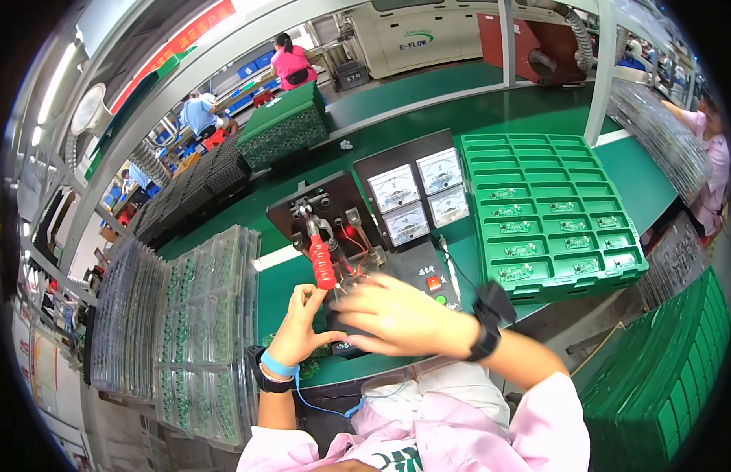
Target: The person picks up a circuit board, places it into a testing machine, and presses the red handle down. After pressing buttons on the machine, the person lifts the handle, removes the circuit board, and places it into a green tray.
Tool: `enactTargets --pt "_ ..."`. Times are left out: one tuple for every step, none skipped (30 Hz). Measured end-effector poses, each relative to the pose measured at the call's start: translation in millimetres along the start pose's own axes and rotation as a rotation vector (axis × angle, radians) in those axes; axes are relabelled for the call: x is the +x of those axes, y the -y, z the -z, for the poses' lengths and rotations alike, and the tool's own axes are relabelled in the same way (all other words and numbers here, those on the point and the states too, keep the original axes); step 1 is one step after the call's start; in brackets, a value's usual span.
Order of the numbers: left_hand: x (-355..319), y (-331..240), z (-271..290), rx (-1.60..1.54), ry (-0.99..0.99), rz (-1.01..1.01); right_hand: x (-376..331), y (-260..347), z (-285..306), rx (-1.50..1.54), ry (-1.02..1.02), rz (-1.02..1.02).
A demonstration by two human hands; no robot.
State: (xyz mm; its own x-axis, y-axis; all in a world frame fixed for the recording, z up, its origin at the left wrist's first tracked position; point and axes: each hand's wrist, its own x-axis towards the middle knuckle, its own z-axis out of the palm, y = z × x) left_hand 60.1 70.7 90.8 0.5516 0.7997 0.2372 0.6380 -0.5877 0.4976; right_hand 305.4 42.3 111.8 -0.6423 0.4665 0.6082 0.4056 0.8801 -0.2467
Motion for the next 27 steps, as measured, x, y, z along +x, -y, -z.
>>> enactTargets --pt "0 -2 0 0.001 -0.002 0.006 26 -7 15 -0.016 -0.112 0.167" --pt "1 -6 -1 0.043 -0.072 -0.042 50 -16 30 -0.022 -0.220 0.335" --pt "2 -9 -1 0.085 -0.140 -0.088 74 -24 43 0.000 -0.316 0.294" --pt "-3 -10 1 0.134 -0.209 -0.120 95 -33 51 0.037 -0.410 0.256" --pt "-8 -7 2 0.138 -0.211 -0.088 109 -47 55 0.038 -0.447 0.231" --pt "-14 4 4 0.201 -0.249 -0.027 119 -55 51 0.038 -0.482 0.205" --pt "-20 16 7 0.269 -0.289 0.031 121 -57 43 0.066 -0.475 0.215" --pt "-26 26 9 0.335 -0.327 0.083 118 -61 37 0.126 -0.506 0.057" --pt "-35 34 8 0.342 -0.328 0.104 113 -64 33 0.184 -0.534 -0.104" --pt "-46 45 9 0.348 -0.314 0.170 107 -57 27 0.106 -0.593 -0.083" --pt "-55 54 11 0.352 -0.302 0.229 95 -45 22 0.023 -0.654 -0.063" --pt "-58 60 11 0.343 -0.287 0.267 73 -43 16 -0.063 -0.590 0.030" --pt "-57 61 11 0.338 -0.290 0.255 50 -42 13 -0.160 -0.525 0.118" --pt "-58 62 9 0.298 -0.271 0.222 34 -37 12 -0.163 -0.313 0.139" --pt "-60 64 8 0.260 -0.255 0.185 23 -30 11 -0.168 -0.103 0.158" --pt "-54 63 3 0.208 -0.231 0.120 11 -25 5 -0.243 0.078 0.046" --pt "-50 61 0 0.194 -0.242 0.106 1 -25 -4 -0.325 0.253 -0.085" --pt "-49 58 -2 0.178 -0.246 0.079 -6 -27 -16 -0.387 0.226 -0.132" --pt "-51 52 -2 0.196 -0.237 0.096 -9 -31 -27 -0.454 0.195 -0.184" --pt "-55 44 -1 0.219 -0.227 0.110 -11 -35 -34 -0.461 0.171 -0.153" --pt "-60 36 0 0.207 -0.197 0.098 -11 -36 -39 -0.465 0.146 -0.119" --pt "-66 31 1 0.207 -0.168 0.099 -8 -39 -46 -0.458 0.182 -0.080" --pt "-75 29 1 0.211 -0.164 0.082 -4 -40 -52 -0.437 0.219 -0.035" --pt "-78 27 -2 0.209 -0.162 0.060 -2 -38 -54 -0.469 0.205 -0.081" --pt "-78 27 -7 0.202 -0.137 0.012 -2 -37 -56 -0.473 0.220 -0.062" --pt "-81 24 -10 0.188 -0.200 0.054 0 -36 -57 -0.467 0.233 -0.026" --pt "-85 22 -15 0.170 -0.270 0.108 1 -35 -53 -0.477 0.225 -0.045"
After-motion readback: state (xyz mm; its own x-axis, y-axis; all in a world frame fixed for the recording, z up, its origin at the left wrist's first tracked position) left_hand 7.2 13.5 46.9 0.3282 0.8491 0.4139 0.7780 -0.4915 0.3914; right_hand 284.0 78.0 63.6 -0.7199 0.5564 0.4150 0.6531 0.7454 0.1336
